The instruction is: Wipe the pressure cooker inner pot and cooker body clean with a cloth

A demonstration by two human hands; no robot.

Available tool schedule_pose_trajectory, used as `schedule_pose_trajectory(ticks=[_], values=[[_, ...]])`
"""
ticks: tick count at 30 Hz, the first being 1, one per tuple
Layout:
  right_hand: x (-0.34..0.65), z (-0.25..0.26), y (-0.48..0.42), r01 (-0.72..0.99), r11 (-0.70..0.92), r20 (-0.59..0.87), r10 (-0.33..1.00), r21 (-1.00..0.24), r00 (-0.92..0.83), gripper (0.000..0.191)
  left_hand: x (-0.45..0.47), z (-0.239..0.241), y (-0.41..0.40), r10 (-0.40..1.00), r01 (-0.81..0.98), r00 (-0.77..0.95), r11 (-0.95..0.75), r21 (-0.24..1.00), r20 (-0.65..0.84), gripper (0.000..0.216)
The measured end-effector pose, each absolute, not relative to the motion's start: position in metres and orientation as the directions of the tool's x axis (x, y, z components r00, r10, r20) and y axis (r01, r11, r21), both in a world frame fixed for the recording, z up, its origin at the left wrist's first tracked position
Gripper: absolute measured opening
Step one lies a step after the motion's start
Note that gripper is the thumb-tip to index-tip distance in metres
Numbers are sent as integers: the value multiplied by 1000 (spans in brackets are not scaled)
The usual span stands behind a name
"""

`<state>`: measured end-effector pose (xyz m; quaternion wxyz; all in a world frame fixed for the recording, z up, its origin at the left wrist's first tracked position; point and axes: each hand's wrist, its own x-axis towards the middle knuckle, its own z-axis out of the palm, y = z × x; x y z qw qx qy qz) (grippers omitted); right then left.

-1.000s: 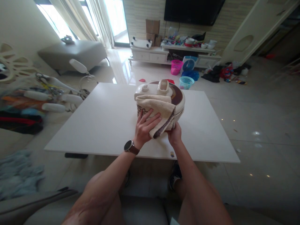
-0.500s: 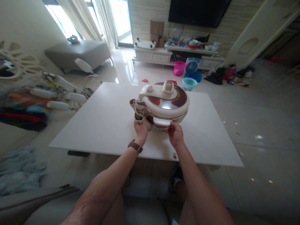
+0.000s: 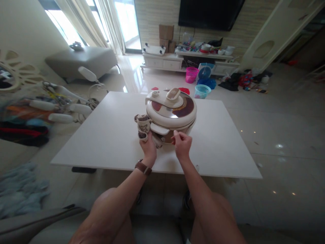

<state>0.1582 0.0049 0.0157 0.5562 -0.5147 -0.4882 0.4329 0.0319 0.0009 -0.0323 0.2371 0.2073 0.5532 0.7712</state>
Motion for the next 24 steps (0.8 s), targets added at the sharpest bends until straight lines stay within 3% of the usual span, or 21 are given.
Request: schedule_pose_trajectory(ticks=[3, 5, 8, 16, 24], values=[[187, 20, 25, 118, 246, 273, 861, -962, 430, 24, 42, -31, -3, 570, -155, -821, -272, 950, 29, 31], [204, 17, 39, 107, 243, 264, 833, -964, 487, 23, 47, -31, -6, 550, -182, -835, -271, 945, -4, 31], [216, 5, 52, 46, 186, 183, 840, -981, 510, 30, 53, -29, -9, 555, -233, -831, -290, 928, -36, 33], [216, -10, 55, -27, 92, 63, 843, -995, 535, 28, 61, -22, -3, 659, -268, -752, -315, 911, 7, 48], [224, -12, 57, 2, 76, 63, 817, -997, 574, 25, 91, -24, -3, 647, -282, -759, -225, 933, -73, 65]])
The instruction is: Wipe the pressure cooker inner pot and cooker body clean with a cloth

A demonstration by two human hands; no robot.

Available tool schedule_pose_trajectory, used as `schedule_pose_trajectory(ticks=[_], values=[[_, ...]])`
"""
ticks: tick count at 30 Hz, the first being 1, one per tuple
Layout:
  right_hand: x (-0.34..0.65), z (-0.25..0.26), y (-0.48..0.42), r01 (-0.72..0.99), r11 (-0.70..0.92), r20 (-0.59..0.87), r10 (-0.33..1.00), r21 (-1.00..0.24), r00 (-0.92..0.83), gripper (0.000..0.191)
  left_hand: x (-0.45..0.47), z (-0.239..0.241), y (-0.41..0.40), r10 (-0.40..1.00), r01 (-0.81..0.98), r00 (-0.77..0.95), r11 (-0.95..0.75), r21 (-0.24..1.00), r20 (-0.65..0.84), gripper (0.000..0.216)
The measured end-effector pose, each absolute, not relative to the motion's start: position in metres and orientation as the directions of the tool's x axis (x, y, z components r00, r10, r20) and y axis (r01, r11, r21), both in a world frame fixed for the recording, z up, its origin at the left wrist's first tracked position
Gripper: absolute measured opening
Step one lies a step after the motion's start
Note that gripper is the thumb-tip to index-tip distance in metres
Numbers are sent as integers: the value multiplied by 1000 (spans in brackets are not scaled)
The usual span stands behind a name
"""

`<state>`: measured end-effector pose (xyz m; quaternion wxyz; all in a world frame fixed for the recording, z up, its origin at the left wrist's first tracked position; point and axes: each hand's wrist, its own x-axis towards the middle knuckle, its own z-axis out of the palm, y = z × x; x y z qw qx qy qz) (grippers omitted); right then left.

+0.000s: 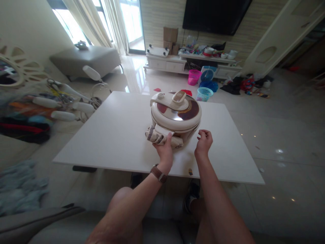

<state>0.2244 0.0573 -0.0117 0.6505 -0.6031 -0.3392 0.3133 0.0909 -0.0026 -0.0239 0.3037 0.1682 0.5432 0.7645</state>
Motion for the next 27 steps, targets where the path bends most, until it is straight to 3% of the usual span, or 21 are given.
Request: schedule_pose_trajectory(ticks=[8, 17, 22, 27], values=[[232, -10, 58, -10, 50, 34, 801, -999, 598, 27, 91, -27, 10, 579, -294, -808, -234, 927, -111, 67], [237, -13, 65, -14, 23, 11, 807, -1000, 590, 28, 60, -21, 8, 640, -300, -764, -241, 923, -81, 57], [231, -9, 66, -94, 3, -49, 836, -996, 547, 30, 11, -14, 11, 727, -444, -667, -213, 870, -162, 43], [222, -5, 63, -133, -44, -97, 902, -990, 421, 38, -50, -5, 25, 779, -499, -600, -184, 847, -184, 43]])
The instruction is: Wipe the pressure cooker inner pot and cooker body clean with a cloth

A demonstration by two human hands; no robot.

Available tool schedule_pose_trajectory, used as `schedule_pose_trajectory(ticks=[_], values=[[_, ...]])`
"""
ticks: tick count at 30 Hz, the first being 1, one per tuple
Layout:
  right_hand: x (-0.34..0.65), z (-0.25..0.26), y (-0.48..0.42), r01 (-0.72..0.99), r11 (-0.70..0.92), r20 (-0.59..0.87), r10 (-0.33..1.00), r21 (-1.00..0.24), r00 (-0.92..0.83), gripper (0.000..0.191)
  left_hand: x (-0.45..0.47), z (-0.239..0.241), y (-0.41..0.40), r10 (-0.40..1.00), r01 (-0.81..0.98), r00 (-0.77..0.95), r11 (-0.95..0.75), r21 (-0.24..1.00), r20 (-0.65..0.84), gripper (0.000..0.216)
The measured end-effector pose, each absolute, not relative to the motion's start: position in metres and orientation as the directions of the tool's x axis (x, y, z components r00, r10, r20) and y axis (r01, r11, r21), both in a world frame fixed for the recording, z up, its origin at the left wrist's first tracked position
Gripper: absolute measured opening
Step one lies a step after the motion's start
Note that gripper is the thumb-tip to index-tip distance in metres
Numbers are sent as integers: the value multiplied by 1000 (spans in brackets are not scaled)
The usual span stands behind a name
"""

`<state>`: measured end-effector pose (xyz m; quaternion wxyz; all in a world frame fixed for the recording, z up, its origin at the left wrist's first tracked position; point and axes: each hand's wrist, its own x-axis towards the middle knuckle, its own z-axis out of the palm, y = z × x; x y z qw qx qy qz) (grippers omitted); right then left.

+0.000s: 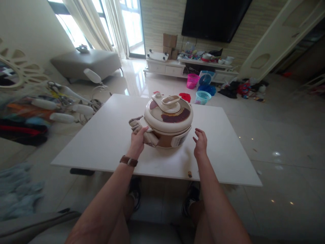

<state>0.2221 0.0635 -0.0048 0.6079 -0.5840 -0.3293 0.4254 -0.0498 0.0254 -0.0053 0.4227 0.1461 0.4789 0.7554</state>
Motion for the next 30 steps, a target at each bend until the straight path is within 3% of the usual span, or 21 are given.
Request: schedule_pose_trajectory(ticks=[8, 13, 21, 30], values=[[206, -19, 64, -111, -66, -89, 971, -992, 220, 45, -75, -6, 43, 755, -448, -645, -244, 860, -122, 40], [201, -34, 67, -30, 72, 62, 967, -997, 249, 38, -70, -7, 43, 739, -412, -670, -298, 861, -65, 39], [196, -43, 62, -30, 131, 116, 948, -991, 295, 39, -66, -6, 44, 743, -452, -662, -292, 843, -98, 37], [191, -39, 33, 81, 155, 174, 917, -985, 359, 43, -65, -5, 51, 767, -512, -618, -227, 828, -172, 38]])
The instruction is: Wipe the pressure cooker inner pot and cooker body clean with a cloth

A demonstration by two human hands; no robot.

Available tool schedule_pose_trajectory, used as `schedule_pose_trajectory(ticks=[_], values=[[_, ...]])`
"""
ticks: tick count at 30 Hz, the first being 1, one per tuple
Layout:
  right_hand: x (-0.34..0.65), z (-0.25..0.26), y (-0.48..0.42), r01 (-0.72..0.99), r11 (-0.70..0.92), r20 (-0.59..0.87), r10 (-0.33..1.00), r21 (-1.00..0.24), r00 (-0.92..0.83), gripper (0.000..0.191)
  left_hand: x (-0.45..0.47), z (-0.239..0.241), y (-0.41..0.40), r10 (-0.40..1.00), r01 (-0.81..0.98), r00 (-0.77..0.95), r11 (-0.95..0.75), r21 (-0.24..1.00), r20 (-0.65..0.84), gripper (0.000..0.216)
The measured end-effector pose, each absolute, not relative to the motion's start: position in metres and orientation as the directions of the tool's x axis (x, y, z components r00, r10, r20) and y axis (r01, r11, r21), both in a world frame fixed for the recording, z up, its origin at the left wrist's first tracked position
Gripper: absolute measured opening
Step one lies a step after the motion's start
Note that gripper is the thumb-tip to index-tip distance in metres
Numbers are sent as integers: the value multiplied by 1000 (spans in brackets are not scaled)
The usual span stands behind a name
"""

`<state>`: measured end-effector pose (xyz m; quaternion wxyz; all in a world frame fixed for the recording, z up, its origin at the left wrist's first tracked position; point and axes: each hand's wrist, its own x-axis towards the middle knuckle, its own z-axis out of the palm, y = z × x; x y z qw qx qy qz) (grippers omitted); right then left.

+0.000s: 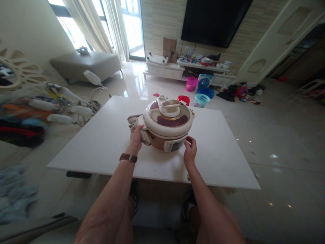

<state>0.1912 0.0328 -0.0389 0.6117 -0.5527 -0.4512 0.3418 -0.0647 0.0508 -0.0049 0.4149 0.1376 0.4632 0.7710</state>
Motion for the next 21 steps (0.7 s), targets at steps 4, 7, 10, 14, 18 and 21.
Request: schedule_pose_trajectory(ticks=[4, 7, 10, 14, 18, 21], values=[[193, -43, 18, 116, 165, 196, 915, -980, 353, 44, -60, -6, 59, 757, -524, -625, -227, 821, -189, 36], [191, -47, 7, 153, 171, 216, 908, -973, 360, 45, -57, -9, 66, 766, -522, -618, -228, 822, -180, 36], [187, -51, 0, 188, 186, 242, 907, -965, 345, 49, -57, -12, 71, 809, -559, -560, -208, 803, -180, 35], [181, -52, -2, 206, 196, 254, 917, -959, 307, 51, -56, -16, 76, 870, -540, -481, -192, 819, -113, 39], [180, -50, -3, 189, 182, 231, 932, -965, 281, 53, -49, -22, 83, 807, -393, -583, -173, 903, -99, 51], [183, -48, -4, 166, 168, 209, 940, -972, 270, 52, -47, -26, 88, 742, -319, -663, -166, 933, -95, 50]])
